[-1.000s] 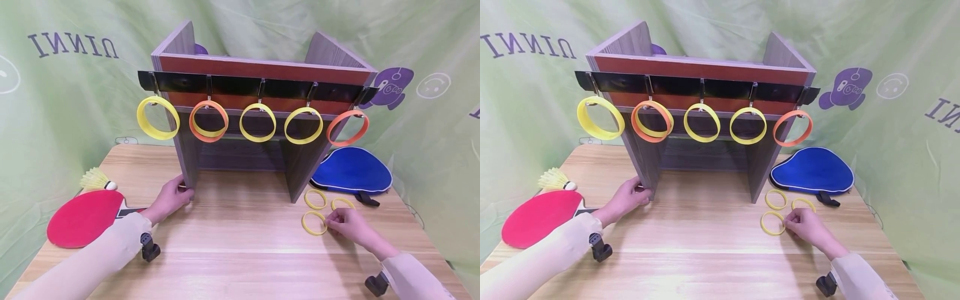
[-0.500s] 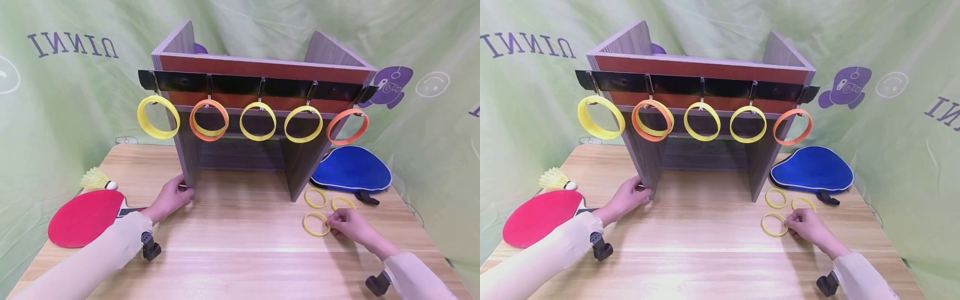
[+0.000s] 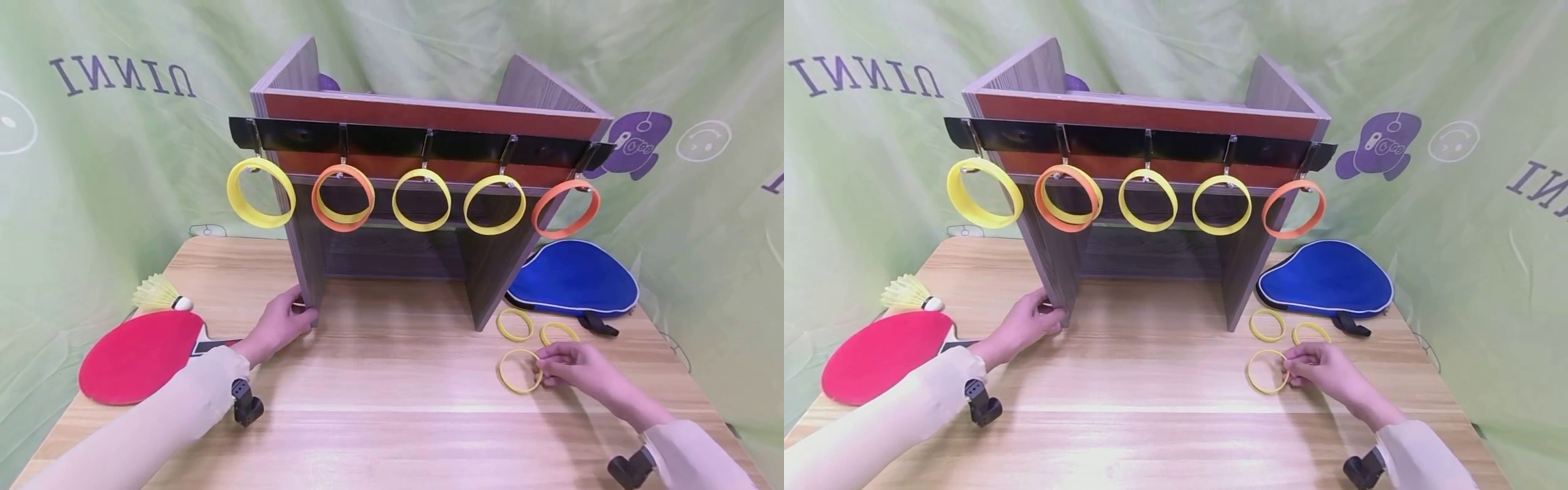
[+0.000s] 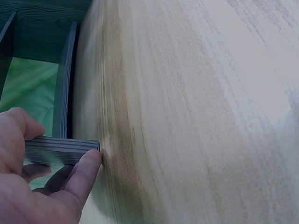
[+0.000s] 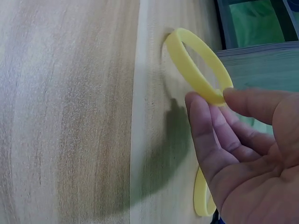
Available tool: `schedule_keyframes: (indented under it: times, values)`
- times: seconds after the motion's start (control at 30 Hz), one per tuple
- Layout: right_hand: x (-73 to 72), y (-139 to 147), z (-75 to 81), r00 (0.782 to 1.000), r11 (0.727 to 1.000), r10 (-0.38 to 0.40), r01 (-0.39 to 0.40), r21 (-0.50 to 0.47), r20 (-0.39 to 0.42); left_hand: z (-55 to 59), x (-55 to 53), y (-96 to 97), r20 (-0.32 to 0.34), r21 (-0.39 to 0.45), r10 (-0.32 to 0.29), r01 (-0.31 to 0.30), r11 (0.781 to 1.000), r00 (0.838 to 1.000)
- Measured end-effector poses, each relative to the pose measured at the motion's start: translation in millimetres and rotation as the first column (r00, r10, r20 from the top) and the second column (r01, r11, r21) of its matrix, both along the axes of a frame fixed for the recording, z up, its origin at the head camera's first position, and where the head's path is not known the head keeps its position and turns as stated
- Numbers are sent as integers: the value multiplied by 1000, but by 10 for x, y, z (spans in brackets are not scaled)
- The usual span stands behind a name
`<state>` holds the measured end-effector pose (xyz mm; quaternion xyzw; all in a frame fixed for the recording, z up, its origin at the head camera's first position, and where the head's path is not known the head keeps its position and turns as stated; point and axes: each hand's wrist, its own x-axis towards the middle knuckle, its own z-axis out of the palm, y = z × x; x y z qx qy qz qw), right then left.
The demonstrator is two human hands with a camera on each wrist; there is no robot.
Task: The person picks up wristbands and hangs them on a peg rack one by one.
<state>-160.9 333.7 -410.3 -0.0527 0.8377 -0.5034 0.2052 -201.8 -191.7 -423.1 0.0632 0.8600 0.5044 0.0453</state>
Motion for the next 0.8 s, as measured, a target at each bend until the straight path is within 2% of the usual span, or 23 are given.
schedule_keyframes:
  times: [0.17,0.37,0.67,0.8]
  values:
    - [-7,4,22,998,997,49,-46,-69,36,-18,-4,-12,-4,1,-2,2,1000,1000]
    - [-26,-36,12,993,977,106,-96,-189,43,-24,-8,-10,-1,7,-3,3,1000,1000]
    - [-11,-373,132,985,954,154,-168,-250,-75,-15,-7,0,-5,0,-3,3,1000,1000]
    - [-17,-560,222,978,939,186,-204,-277,-91,-23,0,3,5,-3,3,-3,1000,1000]
